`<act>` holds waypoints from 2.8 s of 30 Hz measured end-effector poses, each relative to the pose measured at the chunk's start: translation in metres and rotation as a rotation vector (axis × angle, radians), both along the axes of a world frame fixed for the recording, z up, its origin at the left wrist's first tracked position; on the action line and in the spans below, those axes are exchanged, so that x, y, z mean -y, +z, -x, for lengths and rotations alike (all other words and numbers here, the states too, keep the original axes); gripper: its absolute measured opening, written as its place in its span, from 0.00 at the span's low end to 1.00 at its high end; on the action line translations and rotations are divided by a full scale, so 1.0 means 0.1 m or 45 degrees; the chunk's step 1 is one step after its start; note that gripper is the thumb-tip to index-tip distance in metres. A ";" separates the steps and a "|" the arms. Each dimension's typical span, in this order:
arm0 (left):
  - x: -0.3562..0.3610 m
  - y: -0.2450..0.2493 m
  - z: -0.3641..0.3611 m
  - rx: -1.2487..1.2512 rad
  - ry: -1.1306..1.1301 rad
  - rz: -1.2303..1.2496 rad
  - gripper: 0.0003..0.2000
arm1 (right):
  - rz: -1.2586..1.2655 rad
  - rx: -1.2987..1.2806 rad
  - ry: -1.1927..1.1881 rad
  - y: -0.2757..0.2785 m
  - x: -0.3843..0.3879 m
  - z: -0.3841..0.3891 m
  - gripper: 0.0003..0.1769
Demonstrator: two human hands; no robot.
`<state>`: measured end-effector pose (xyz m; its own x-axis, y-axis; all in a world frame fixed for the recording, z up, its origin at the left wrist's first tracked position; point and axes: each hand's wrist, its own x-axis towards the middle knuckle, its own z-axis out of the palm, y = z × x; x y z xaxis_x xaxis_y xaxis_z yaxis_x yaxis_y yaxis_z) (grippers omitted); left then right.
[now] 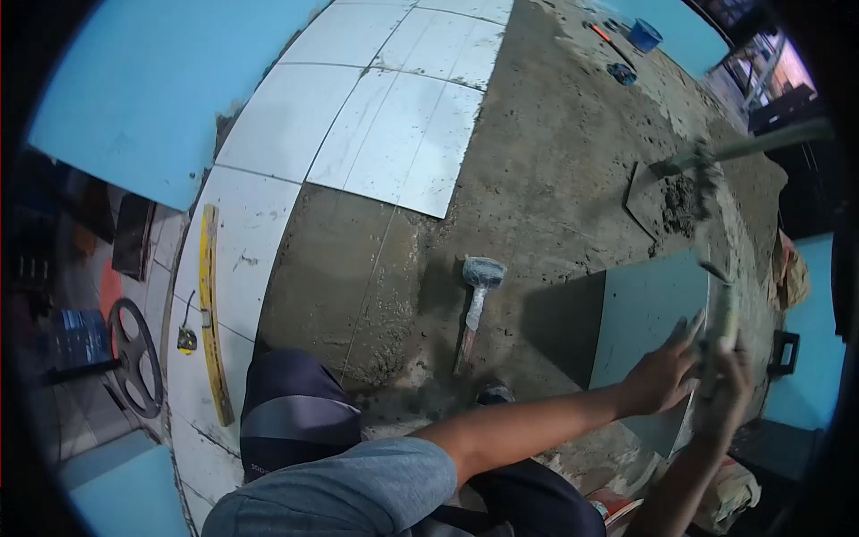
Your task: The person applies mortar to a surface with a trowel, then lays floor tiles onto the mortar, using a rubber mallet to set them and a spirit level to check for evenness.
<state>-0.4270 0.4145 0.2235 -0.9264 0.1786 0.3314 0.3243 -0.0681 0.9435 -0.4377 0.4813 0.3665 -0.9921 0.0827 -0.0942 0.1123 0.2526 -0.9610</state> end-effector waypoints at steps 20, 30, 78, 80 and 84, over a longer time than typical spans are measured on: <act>-0.57 -0.79 -0.75 -0.138 -0.382 -0.244 0.30 | -1.148 -0.699 1.187 -2.58 2.45 0.25 0.25; -0.59 -0.88 -0.70 -0.119 -0.379 -0.240 0.31 | -1.365 -0.798 1.291 -2.75 2.18 0.27 0.19; -0.60 -0.77 -0.58 -0.157 -0.402 -0.305 0.35 | -0.978 0.073 1.235 -2.53 1.97 0.67 0.26; -0.60 -0.75 -0.59 -0.156 -0.407 -0.305 0.35 | -1.021 0.074 1.274 -2.63 1.88 0.62 0.26; -0.65 -0.71 -0.58 -0.164 -0.421 -0.308 0.35 | -1.053 0.053 1.140 -2.39 1.57 0.73 0.26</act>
